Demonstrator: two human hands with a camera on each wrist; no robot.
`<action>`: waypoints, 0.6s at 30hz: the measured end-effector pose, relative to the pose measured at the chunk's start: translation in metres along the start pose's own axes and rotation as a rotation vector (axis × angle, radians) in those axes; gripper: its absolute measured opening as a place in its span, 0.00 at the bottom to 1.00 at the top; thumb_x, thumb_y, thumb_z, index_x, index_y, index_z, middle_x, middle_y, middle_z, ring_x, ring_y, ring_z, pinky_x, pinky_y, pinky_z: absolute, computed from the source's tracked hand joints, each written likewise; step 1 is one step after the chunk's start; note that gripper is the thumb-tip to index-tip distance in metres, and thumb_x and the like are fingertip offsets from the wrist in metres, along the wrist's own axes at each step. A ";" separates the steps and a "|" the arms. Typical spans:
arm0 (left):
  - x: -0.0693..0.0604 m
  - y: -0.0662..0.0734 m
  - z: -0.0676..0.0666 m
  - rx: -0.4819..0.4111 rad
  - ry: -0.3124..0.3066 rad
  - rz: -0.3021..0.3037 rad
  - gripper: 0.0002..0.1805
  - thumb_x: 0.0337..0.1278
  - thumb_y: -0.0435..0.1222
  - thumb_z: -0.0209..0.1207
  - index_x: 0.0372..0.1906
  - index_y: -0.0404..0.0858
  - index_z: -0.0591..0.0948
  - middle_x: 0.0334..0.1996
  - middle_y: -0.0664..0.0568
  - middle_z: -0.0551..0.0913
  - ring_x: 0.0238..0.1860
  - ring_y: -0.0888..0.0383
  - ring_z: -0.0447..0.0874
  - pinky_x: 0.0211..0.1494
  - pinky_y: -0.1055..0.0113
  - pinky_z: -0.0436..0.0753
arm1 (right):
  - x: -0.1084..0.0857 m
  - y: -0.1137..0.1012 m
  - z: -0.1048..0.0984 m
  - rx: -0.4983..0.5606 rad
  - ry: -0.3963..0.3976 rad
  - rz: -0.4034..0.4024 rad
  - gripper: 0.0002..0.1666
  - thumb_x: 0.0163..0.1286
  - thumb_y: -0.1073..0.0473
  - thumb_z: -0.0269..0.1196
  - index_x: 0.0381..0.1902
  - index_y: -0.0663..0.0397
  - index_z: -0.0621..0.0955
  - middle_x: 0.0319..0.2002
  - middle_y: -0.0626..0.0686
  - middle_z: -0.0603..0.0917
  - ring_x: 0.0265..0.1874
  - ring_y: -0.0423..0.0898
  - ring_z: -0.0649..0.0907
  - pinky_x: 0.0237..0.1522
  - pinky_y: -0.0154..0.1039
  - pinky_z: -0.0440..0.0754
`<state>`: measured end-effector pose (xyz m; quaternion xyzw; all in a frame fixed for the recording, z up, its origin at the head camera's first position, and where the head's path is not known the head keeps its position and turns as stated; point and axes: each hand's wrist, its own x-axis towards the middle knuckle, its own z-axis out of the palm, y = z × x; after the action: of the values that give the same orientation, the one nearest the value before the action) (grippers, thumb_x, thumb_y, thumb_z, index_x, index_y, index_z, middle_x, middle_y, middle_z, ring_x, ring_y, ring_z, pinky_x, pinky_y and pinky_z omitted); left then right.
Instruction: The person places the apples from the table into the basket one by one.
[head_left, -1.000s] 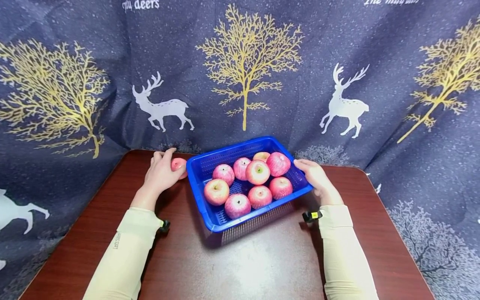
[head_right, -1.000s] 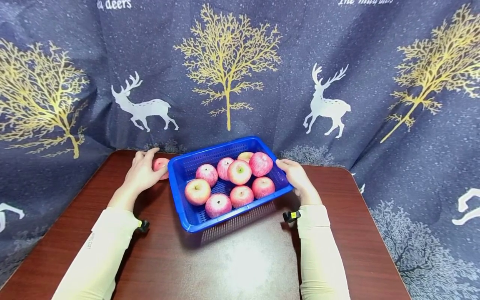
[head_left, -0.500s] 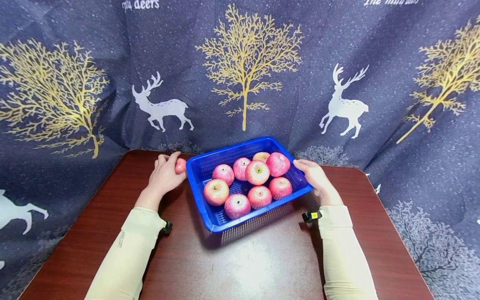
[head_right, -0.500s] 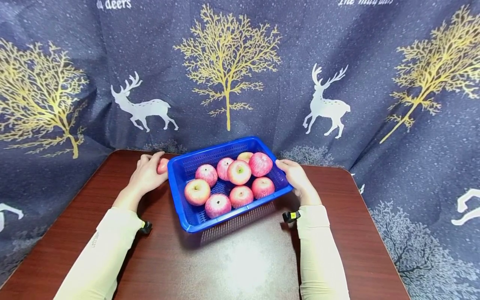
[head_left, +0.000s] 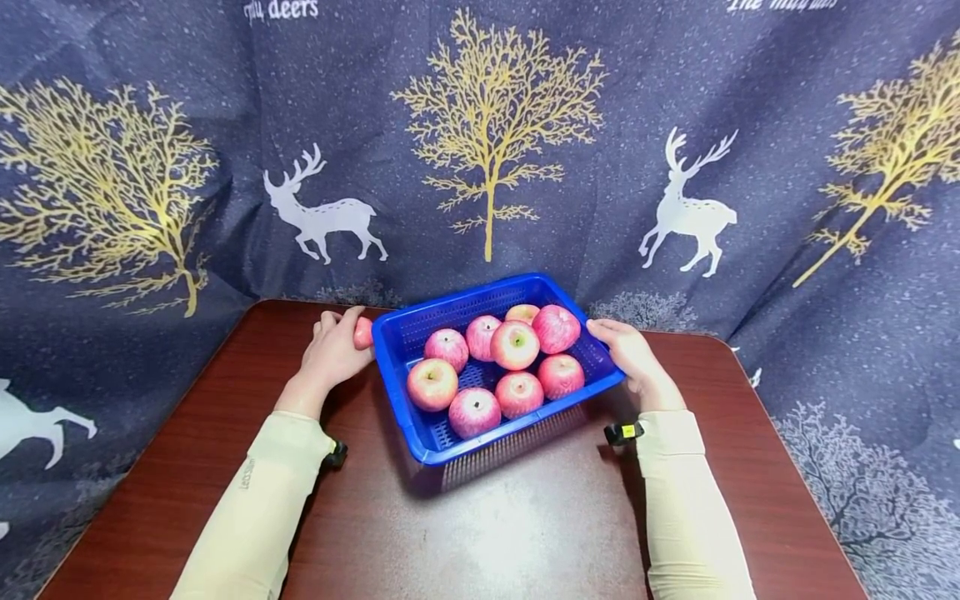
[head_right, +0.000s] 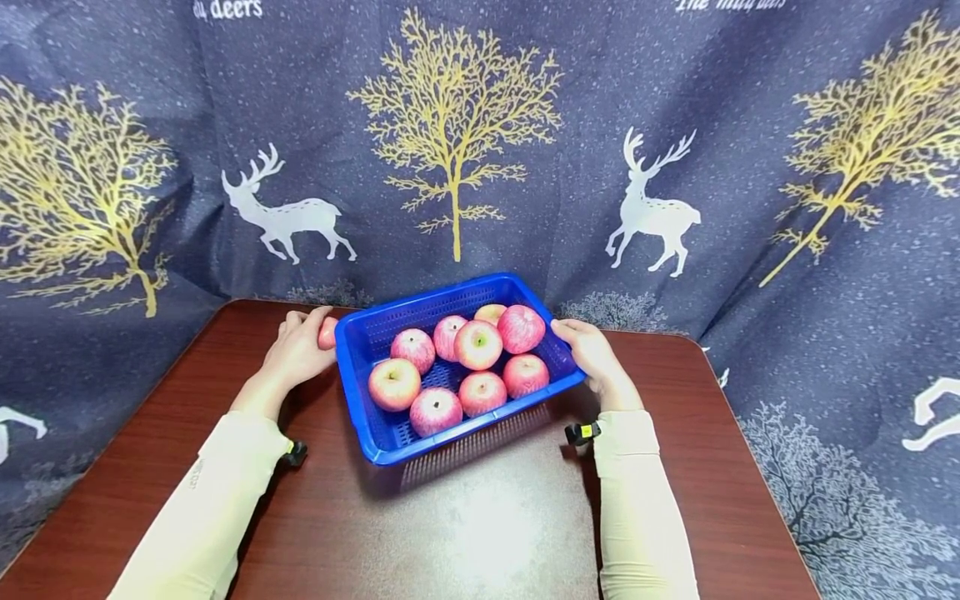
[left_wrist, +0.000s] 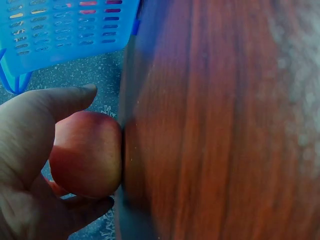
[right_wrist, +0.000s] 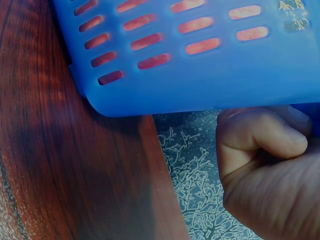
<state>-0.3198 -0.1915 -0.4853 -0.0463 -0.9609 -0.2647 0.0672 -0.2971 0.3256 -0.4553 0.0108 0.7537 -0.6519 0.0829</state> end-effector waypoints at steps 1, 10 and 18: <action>0.000 0.000 0.000 0.000 -0.002 0.001 0.49 0.68 0.56 0.68 0.87 0.40 0.65 0.69 0.23 0.66 0.68 0.25 0.66 0.60 0.26 0.78 | 0.000 0.000 0.000 0.001 -0.001 0.000 0.30 0.87 0.46 0.59 0.69 0.67 0.77 0.40 0.48 0.90 0.36 0.41 0.90 0.39 0.39 0.91; 0.003 0.000 0.004 0.012 -0.027 -0.002 0.50 0.66 0.54 0.68 0.87 0.39 0.65 0.70 0.23 0.65 0.69 0.24 0.67 0.62 0.26 0.78 | -0.002 -0.001 0.000 -0.013 0.006 0.008 0.32 0.86 0.44 0.61 0.70 0.67 0.77 0.40 0.48 0.90 0.36 0.41 0.90 0.39 0.39 0.91; 0.006 0.000 0.007 0.024 -0.010 -0.001 0.46 0.65 0.49 0.69 0.84 0.39 0.67 0.67 0.23 0.66 0.66 0.24 0.70 0.59 0.27 0.79 | -0.002 -0.002 0.001 0.001 -0.003 -0.008 0.27 0.87 0.47 0.59 0.64 0.66 0.79 0.38 0.47 0.90 0.34 0.40 0.90 0.37 0.38 0.90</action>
<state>-0.3264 -0.1881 -0.4903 -0.0464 -0.9643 -0.2529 0.0630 -0.2949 0.3247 -0.4527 0.0071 0.7531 -0.6528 0.0814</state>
